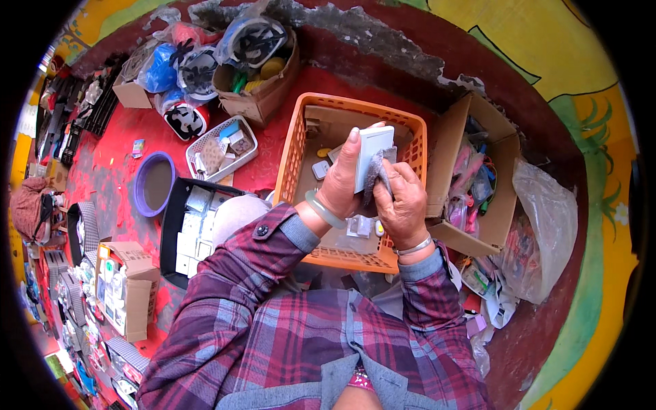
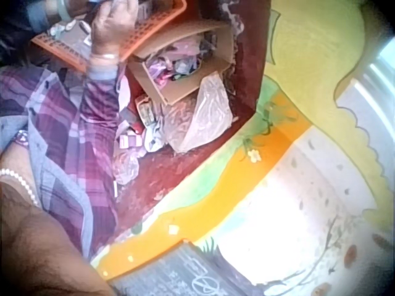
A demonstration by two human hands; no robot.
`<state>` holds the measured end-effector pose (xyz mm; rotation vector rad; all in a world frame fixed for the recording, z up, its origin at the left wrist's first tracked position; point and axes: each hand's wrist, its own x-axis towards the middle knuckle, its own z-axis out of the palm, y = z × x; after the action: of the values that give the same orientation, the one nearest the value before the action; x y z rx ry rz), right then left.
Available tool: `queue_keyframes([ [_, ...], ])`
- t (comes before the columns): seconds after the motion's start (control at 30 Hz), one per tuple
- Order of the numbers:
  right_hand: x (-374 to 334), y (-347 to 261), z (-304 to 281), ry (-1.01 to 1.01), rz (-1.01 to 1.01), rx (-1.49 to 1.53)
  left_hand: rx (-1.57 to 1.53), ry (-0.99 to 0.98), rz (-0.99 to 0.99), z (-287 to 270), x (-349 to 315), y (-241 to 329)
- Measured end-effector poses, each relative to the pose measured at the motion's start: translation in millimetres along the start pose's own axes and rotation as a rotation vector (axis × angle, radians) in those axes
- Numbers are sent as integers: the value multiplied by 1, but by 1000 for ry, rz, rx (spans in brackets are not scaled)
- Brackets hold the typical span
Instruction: The person cleans small electronic components and plastic housings with a grey cloth, handling them one at a time and placing the cleaned items into a black tray on the floor.
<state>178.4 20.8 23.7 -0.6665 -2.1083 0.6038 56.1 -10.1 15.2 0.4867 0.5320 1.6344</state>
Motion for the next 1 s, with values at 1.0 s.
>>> queue_keyframes([
  [1.0, 0, 9, -12, 62, 119, 475, -428, 66, -211, -12, 14, 8],
])
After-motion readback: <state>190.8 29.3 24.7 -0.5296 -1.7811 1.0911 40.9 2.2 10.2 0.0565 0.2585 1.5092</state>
